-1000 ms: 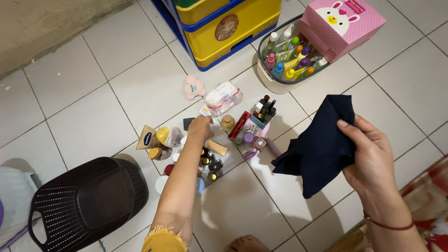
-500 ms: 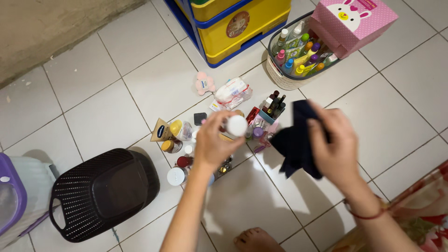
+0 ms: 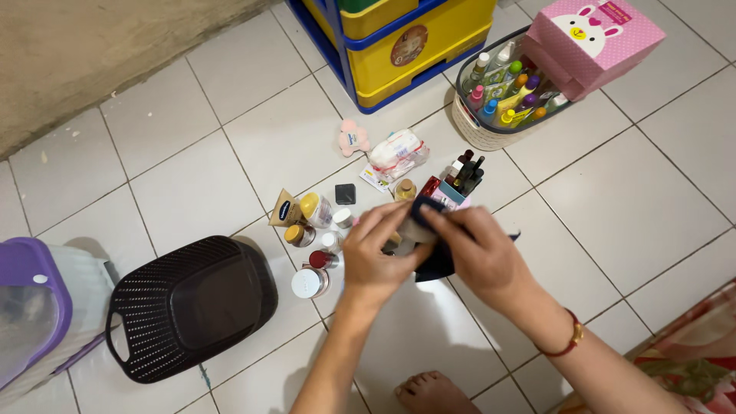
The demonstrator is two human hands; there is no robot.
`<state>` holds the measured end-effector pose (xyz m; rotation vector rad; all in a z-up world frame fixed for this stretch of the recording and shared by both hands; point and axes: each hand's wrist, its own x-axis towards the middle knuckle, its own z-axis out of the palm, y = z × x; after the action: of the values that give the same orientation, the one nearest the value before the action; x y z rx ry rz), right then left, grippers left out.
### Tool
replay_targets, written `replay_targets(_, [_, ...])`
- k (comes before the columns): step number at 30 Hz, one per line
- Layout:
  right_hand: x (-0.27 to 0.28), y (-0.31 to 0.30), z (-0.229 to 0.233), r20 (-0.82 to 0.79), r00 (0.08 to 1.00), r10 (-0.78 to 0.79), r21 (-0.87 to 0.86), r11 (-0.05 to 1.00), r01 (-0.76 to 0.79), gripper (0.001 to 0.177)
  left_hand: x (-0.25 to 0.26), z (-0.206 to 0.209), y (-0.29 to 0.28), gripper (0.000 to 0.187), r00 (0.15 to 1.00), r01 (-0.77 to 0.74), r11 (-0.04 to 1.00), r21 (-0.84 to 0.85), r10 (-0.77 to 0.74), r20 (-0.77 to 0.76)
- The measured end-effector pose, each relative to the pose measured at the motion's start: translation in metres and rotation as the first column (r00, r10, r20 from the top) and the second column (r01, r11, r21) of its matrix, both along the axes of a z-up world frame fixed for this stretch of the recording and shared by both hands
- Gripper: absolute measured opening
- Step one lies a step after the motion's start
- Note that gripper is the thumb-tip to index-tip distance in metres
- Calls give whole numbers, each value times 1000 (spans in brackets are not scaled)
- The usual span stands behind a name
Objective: The person wipes the exteriors of various cosmetic bottles and tubes with a dark cloth. They pick up each item, wipe it, and place it back on the tiled floor among other containers.
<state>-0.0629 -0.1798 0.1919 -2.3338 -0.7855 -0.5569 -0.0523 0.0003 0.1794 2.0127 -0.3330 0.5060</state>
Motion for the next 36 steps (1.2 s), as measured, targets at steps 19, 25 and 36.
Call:
replay_targets(19, [-13,18,17,-251,950,-184,313,914,259,41,4,-23,-27,59,874,-1,394,-919,-446,-192])
replay_targets(25, [-2,6,21,-215,937,-277,307,891,334,41,-1,-13,-34,62,825,78,382,-921,-543,-156])
replay_targets(36, [-7,-2,18,-256,937,-238,323,892,315,41,0,-15,-26,77,719,155,596,-788,-615,-324])
